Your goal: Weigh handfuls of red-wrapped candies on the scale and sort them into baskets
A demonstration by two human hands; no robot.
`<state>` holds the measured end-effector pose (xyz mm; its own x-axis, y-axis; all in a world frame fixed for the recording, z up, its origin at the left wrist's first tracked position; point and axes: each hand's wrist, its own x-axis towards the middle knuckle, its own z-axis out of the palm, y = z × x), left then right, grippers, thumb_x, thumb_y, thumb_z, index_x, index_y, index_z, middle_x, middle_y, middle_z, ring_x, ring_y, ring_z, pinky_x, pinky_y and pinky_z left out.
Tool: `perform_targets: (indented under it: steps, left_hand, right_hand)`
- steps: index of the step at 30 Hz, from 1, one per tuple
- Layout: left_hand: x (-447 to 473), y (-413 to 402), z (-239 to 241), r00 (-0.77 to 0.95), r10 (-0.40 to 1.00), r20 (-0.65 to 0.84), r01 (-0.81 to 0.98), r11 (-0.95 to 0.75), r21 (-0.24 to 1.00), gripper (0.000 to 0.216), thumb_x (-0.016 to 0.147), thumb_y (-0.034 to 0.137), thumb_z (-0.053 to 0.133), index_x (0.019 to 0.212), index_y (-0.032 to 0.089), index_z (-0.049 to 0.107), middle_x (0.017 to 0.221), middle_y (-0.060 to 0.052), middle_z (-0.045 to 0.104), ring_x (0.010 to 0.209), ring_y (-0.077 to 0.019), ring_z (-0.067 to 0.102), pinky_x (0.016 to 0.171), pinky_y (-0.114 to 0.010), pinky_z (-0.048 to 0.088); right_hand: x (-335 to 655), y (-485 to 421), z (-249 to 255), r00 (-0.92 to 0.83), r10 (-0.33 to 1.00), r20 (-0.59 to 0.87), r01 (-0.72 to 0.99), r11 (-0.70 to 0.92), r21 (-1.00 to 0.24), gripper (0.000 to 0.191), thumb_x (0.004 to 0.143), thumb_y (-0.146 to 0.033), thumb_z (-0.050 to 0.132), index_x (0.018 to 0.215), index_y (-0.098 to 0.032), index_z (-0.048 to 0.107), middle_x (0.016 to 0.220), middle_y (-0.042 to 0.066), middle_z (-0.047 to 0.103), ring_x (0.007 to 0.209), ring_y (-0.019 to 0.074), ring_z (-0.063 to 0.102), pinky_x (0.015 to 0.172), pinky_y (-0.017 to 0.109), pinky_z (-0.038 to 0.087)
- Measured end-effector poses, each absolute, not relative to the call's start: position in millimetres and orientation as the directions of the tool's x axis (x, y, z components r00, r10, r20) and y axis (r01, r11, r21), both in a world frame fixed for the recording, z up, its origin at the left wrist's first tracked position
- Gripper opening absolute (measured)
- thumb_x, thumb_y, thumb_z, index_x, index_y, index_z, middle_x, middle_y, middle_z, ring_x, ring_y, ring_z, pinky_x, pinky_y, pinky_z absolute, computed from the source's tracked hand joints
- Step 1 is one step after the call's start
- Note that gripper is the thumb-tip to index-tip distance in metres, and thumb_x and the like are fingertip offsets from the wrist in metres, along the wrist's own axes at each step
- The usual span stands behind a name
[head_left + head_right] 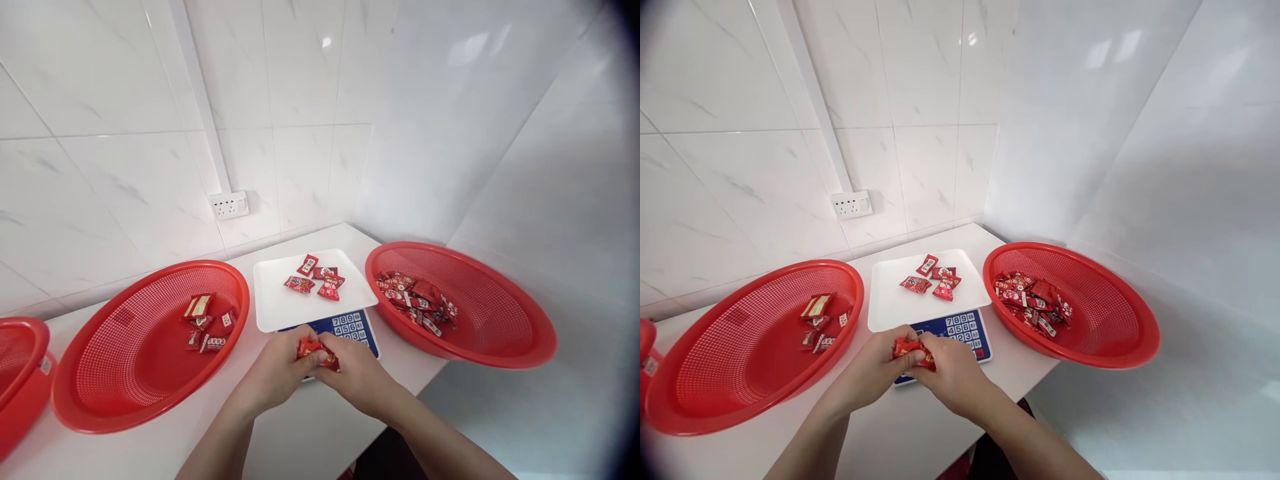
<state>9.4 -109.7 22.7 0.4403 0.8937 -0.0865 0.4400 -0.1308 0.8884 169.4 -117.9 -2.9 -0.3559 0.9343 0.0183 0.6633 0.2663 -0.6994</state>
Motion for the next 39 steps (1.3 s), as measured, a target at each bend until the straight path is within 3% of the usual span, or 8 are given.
perform_targets:
  steps: [5, 8, 13, 22, 26, 29, 34, 39]
  left_hand:
    - [1, -107, 28, 0.446, 0.893, -0.057, 0.407, -0.146, 0.902, 0.021, 0.078, 0.038, 0.055, 0.071, 0.02, 0.049, 0.058, 0.006, 0.044, 0.055, -0.01, 0.035, 0.049, -0.02, 0.027]
    - [1, -107, 29, 0.446, 0.894, -0.052, 0.411, -0.153, 0.899, 0.024, 0.08, 0.042, 0.054, 0.072, 0.02, 0.049, 0.059, 0.006, 0.044, 0.055, -0.0099, 0.035, 0.048, -0.02, 0.027]
    - [5, -107, 29, 0.455, 0.889, -0.051, 0.381, -0.142, 0.914, 0.023, 0.082, 0.043, 0.051, 0.082, 0.02, 0.054, 0.066, 0.004, 0.051, 0.059, -0.0106, 0.041, 0.052, -0.021, 0.032]
    - [1, -100, 22, 0.331, 0.943, 0.024, 0.311, -0.133, 0.941, 0.025, 0.081, 0.043, 0.053, 0.077, 0.018, 0.055, 0.062, 0.004, 0.049, 0.057, -0.01, 0.041, 0.052, -0.021, 0.033]
    - [-16, -92, 26, -0.024, 0.986, 0.167, 0.067, -0.165, 0.984, 0.021, 0.08, 0.04, 0.057, 0.081, 0.019, 0.055, 0.054, 0.006, 0.045, 0.051, -0.0083, 0.039, 0.051, -0.02, 0.033]
    - [-31, -88, 33, -0.236, 0.96, 0.149, -0.225, -0.203, 0.953, 0.016, 0.078, 0.033, 0.06, 0.087, 0.021, 0.053, 0.054, 0.006, 0.047, 0.051, -0.0087, 0.042, 0.05, -0.02, 0.035]
    - [-43, -86, 37, -0.303, 0.948, 0.093, -0.439, -0.225, 0.87, 0.016, 0.072, 0.017, 0.057, 0.081, 0.023, 0.046, 0.071, 0.001, 0.06, 0.058, -0.0112, 0.052, 0.049, -0.021, 0.038]
    - [-41, -87, 38, -0.263, 0.957, 0.12, -0.401, -0.221, 0.889, 0.012, 0.08, 0.029, 0.057, 0.08, 0.021, 0.05, 0.079, -0.002, 0.061, 0.061, -0.0107, 0.054, 0.049, -0.02, 0.042]
  right_hand:
    - [184, -122, -1, -0.448, 0.892, 0.054, 0.363, 0.237, -0.901, 0.022, 0.086, -0.043, 0.046, 0.086, -0.024, 0.057, 0.08, 0.001, 0.062, 0.072, 0.0166, 0.055, 0.064, 0.027, 0.04]
    - [189, -121, -4, -0.4, 0.914, 0.059, 0.376, 0.223, -0.899, 0.032, 0.088, -0.045, 0.04, 0.069, -0.022, 0.052, 0.066, -0.001, 0.055, 0.064, 0.0147, 0.05, 0.06, 0.026, 0.039]
    - [185, -119, -6, -0.307, 0.947, 0.091, 0.419, 0.221, -0.88, 0.039, 0.085, -0.051, 0.043, 0.06, -0.021, 0.044, 0.057, -0.003, 0.047, 0.055, 0.012, 0.042, 0.051, 0.024, 0.033]
    - [184, -112, -9, -0.261, 0.941, 0.214, 0.391, 0.306, -0.868, 0.03, 0.087, -0.04, 0.045, 0.072, -0.019, 0.06, 0.067, 0.001, 0.06, 0.063, 0.0139, 0.054, 0.058, 0.024, 0.042]
    - [200, -105, -7, -0.075, 0.969, 0.236, 0.362, 0.247, -0.899, 0.026, 0.083, -0.04, 0.05, 0.077, -0.019, 0.064, 0.07, 0.002, 0.063, 0.066, 0.0158, 0.057, 0.061, 0.026, 0.045]
    - [215, -100, -4, 0.098, 0.958, 0.269, 0.342, 0.221, -0.913, 0.025, 0.078, -0.042, 0.056, 0.076, -0.018, 0.064, 0.069, 0.002, 0.064, 0.066, 0.0164, 0.057, 0.061, 0.026, 0.046]
    - [226, -95, 0, 0.258, 0.915, 0.31, 0.399, 0.192, -0.897, 0.025, 0.075, -0.042, 0.057, 0.078, -0.019, 0.064, 0.07, 0.002, 0.067, 0.065, 0.0172, 0.059, 0.059, 0.027, 0.046]
    - [228, -93, -1, 0.278, 0.896, 0.345, 0.483, 0.18, -0.857, 0.026, 0.075, -0.043, 0.055, 0.078, -0.019, 0.064, 0.071, 0.002, 0.068, 0.064, 0.0176, 0.06, 0.059, 0.028, 0.046]
